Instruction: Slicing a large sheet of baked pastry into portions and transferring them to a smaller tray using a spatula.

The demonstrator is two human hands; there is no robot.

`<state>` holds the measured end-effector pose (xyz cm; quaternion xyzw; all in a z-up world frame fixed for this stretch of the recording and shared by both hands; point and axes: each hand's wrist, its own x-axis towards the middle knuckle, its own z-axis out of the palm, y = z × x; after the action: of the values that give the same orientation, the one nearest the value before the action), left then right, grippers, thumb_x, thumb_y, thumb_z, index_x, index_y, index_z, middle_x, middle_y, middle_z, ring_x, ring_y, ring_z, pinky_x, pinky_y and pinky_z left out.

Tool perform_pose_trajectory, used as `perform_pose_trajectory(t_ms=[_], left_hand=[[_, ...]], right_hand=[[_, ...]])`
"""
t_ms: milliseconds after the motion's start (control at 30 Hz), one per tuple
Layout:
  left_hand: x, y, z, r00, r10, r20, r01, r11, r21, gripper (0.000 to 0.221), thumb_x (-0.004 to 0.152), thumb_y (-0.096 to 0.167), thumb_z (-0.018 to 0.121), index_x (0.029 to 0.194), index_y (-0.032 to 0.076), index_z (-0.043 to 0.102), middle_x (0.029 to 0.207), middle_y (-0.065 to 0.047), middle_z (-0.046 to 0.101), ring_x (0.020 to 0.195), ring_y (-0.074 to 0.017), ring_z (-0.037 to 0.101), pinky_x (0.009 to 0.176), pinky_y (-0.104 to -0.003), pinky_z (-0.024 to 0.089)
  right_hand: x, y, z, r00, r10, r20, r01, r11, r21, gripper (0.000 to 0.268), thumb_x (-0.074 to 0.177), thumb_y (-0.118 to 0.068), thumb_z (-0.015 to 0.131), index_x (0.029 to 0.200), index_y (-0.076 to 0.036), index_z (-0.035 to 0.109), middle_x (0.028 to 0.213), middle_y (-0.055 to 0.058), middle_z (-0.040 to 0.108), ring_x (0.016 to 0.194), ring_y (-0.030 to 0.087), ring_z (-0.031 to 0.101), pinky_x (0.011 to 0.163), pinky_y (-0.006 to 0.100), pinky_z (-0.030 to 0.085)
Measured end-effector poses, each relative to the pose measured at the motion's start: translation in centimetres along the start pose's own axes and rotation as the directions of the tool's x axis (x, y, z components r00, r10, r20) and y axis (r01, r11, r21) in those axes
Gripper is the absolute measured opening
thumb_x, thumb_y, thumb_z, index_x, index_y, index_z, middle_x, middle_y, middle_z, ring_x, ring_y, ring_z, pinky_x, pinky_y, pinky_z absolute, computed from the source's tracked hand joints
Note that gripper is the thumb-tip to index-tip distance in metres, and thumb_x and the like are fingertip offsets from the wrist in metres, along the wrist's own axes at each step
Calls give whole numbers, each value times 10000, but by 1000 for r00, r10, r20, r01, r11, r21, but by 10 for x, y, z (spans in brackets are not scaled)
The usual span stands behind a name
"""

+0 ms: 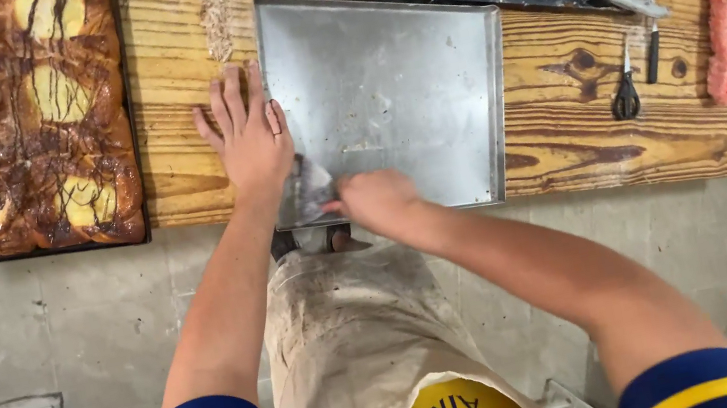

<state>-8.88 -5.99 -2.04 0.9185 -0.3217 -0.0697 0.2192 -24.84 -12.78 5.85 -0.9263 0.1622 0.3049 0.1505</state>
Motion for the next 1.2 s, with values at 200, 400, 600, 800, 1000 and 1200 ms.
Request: perform_pose_trajectory(t_ms=[200, 400, 600, 800, 1000, 1200], left_hand=[[1, -1, -10, 998, 26, 57, -22, 997, -75, 572, 1081, 261, 387, 1640, 242, 270, 1673, -3, 263, 1529, -247, 157, 1215, -586, 35], [3, -12, 12, 999, 52, -11, -53, 991, -121, 511, 1096, 278, 415, 1601, 225, 363, 1645, -13, 324, 1516, -252, 168, 1196, -594, 30], [2, -15, 13, 999, 48, 21, -43, 984, -175, 492, 1119, 308, 342, 1603, 230, 381, 1651, -11, 300, 1540, -252, 132, 1222, -586, -6], [5, -13, 10, 994, 60, 93, -46, 988, -149, 526, 1120, 305, 322, 1640, 228, 322, 1676, 32, 312, 1551, -267, 99, 1197, -625, -68], [5, -10, 4, 994, 50, 100, -40, 994, -100, 526, 1112, 257, 339, 1636, 219, 324, 1670, 83, 322, 1484, -301, 183, 1170, -647, 9], [6, -6, 4, 998, 55, 1, -55, 993, -102, 537, 1074, 221, 422, 1610, 206, 412, 1619, 51, 425, 1455, -305, 260, 1169, -660, 50]], right_hand=[[0, -19, -6, 996, 84, -42, -81, 994, 68, 512, 1003, -541, 470, 1050, -63, 648, 924, 178, 761, 868, 431, 753, 742, 573, 589], [-79, 34, 8, 902, 426, 61, -425, 858, 288, 570, 1042, -584, 382, 1170, -94, 643, 1025, 199, 752, 1022, 418, 727, 838, 552, 583], [-130, 132, 56, 702, 697, 144, -712, 683, 164, 760, 1026, -681, 273, 1147, -44, 669, 991, 240, 753, 1024, 423, 730, 856, 534, 584], [-74, 189, 68, 683, 704, 194, -730, 656, 192, 856, 1049, -659, 176, 1172, 22, 679, 1123, 284, 729, 1155, 435, 684, 999, 557, 524], [-28, 197, -48, 743, 652, 150, -663, 687, 297, 752, 1059, -596, 278, 1127, 7, 722, 1076, 289, 735, 1152, 455, 671, 973, 599, 510], [-7, 256, -132, 928, 329, 174, -313, 943, -115, 705, 1064, -575, 271, 1178, 18, 635, 1073, 315, 725, 1055, 512, 698, 924, 608, 534]])
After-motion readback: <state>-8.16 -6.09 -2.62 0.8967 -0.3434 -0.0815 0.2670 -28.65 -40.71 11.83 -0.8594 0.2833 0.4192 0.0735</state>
